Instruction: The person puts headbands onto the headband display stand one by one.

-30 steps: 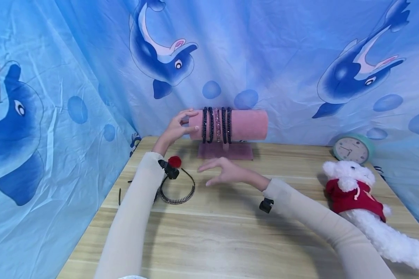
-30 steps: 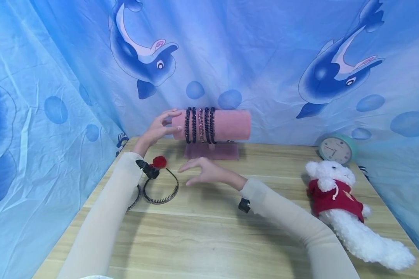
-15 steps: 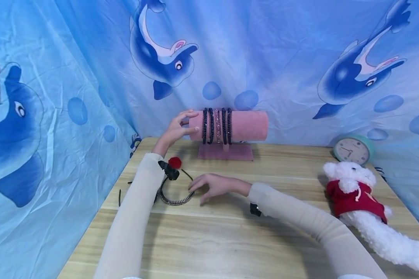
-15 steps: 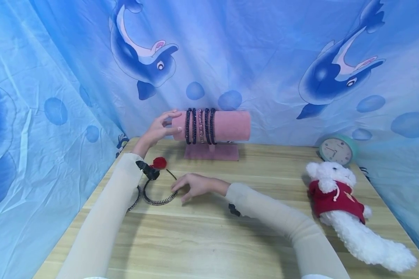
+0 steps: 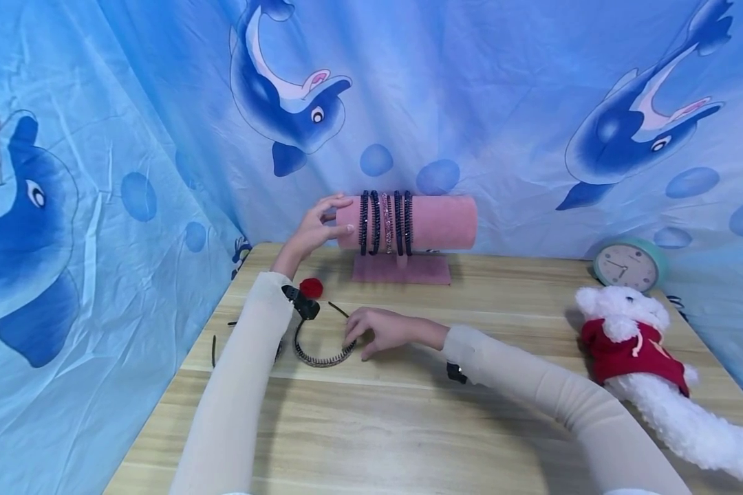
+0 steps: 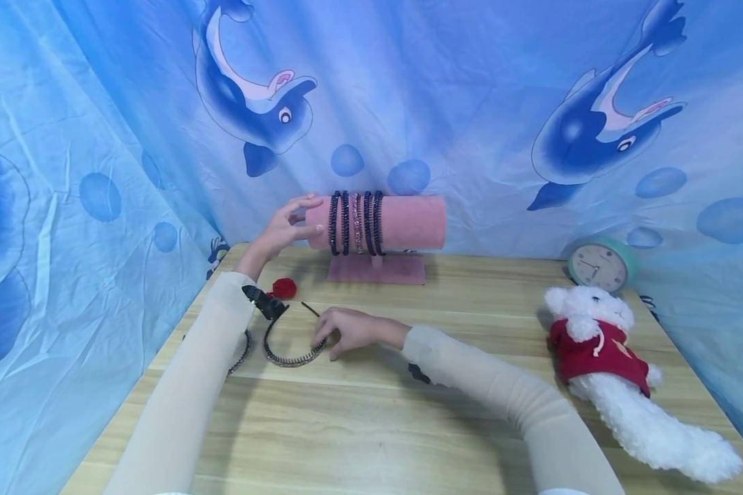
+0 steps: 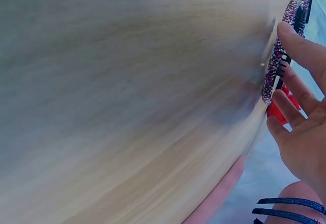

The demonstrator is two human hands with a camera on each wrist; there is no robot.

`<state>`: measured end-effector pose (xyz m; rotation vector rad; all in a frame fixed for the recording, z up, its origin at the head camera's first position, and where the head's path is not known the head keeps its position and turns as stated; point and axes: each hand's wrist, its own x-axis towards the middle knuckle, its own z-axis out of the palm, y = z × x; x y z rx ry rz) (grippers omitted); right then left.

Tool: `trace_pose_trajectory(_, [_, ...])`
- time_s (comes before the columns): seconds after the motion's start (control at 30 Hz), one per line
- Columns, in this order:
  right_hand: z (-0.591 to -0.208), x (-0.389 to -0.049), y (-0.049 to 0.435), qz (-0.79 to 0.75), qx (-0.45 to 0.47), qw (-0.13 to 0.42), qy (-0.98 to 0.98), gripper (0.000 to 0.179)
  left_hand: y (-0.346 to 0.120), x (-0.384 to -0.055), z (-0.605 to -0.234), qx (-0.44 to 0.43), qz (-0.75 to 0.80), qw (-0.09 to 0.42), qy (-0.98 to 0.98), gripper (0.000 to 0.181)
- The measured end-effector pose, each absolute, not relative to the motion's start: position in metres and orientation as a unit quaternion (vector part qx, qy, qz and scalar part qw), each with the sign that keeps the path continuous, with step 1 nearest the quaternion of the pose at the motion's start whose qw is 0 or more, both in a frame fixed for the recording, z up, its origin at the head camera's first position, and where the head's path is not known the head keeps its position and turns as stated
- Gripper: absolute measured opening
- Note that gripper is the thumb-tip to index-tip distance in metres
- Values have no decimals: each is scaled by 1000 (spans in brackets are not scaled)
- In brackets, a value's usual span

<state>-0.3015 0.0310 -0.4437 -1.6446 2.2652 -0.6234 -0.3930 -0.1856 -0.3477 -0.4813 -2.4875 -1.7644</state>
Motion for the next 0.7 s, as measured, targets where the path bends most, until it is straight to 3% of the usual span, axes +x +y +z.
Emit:
trace_pose_trajectory(0.37, [-449,-299,44,-203,-555,125,797,33,-179,-371,-325,-144,-569,-7,-810,65])
trace_pose_trajectory(0.7, [-445,-292,55,-202,-548,128,802,22,-179,-371,-326,-150,-576,-6,-804,64])
